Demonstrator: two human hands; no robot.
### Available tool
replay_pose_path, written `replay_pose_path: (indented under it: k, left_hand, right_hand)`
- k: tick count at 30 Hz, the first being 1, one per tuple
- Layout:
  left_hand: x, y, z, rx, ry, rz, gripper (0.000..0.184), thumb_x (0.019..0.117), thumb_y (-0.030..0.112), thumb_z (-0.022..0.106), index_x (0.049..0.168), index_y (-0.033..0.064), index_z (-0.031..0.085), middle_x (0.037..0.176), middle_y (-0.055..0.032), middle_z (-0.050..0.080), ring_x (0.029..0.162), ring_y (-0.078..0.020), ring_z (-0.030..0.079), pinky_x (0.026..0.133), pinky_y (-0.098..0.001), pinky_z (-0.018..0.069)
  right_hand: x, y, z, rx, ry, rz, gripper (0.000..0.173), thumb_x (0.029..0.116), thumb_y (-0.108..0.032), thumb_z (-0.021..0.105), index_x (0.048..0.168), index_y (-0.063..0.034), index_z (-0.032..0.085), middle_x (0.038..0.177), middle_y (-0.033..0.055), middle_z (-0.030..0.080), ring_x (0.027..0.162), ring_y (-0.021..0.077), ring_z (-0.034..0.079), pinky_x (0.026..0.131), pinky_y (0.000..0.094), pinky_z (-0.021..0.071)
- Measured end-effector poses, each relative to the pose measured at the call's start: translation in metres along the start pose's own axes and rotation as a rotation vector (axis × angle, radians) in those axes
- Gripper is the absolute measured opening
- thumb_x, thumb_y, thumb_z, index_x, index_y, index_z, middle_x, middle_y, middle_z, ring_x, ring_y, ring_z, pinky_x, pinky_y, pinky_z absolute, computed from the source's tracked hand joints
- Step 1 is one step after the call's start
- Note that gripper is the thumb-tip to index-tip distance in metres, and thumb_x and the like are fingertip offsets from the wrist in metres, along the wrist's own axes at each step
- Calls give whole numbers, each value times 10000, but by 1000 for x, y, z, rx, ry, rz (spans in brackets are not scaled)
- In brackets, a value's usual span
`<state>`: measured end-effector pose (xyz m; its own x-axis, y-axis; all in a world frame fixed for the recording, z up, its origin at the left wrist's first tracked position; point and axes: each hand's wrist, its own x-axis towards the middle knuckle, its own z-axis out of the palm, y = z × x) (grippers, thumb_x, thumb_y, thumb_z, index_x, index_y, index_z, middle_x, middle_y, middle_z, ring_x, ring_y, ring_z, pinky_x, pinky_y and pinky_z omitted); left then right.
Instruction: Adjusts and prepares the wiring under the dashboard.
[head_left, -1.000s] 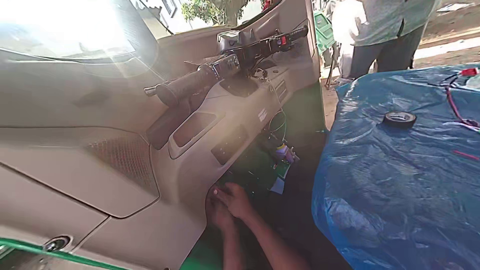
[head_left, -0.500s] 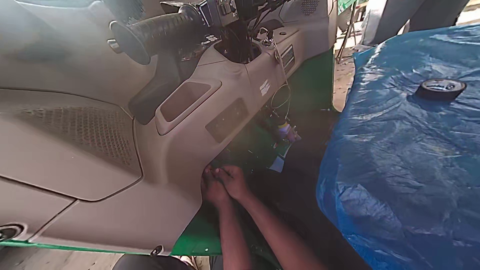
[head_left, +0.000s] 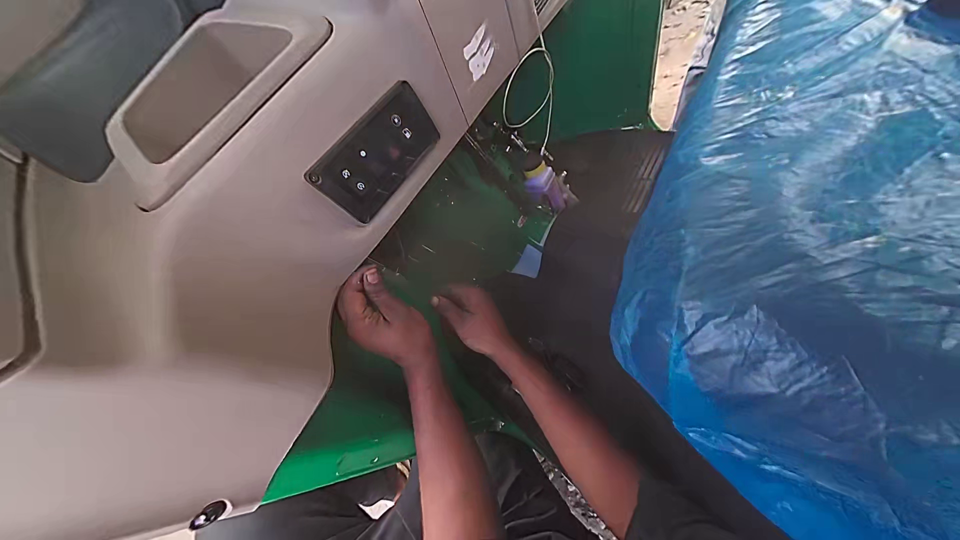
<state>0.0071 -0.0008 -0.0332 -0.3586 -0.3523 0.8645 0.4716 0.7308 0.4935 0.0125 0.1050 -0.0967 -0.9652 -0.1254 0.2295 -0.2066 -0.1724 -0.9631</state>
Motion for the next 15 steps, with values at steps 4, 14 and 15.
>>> replay_pose_path:
  k: [4,14,15]
  left_hand:
    - [-6,-1,-3,127,-126,-39,322,1116,260,436,1144,32,662,1020,-61,662,948,-101,651,876,-292,540]
    - [-15,-7,4,190,-64,-86,315,1066,77,494,1337,27,647,1271,-114,695,1116,-169,691,982,-344,567]
    - [-14,-7,3,174,-47,-109,306,1058,78,515,1331,31,644,1235,-101,707,1077,-162,701,952,-350,582]
  right_hand:
    - [-63,27,-56,-387,186,325,176,997,-100,640,1123,5,706,1000,151,725,888,230,703,851,422,578]
    - [-4,-23,4,-19,103,-244,237,990,-143,679,1221,-106,708,1003,54,722,755,146,682,626,318,601]
    - [7,-32,13,-9,77,-287,286,983,-125,679,1268,-110,698,1038,57,715,788,147,682,656,320,603]
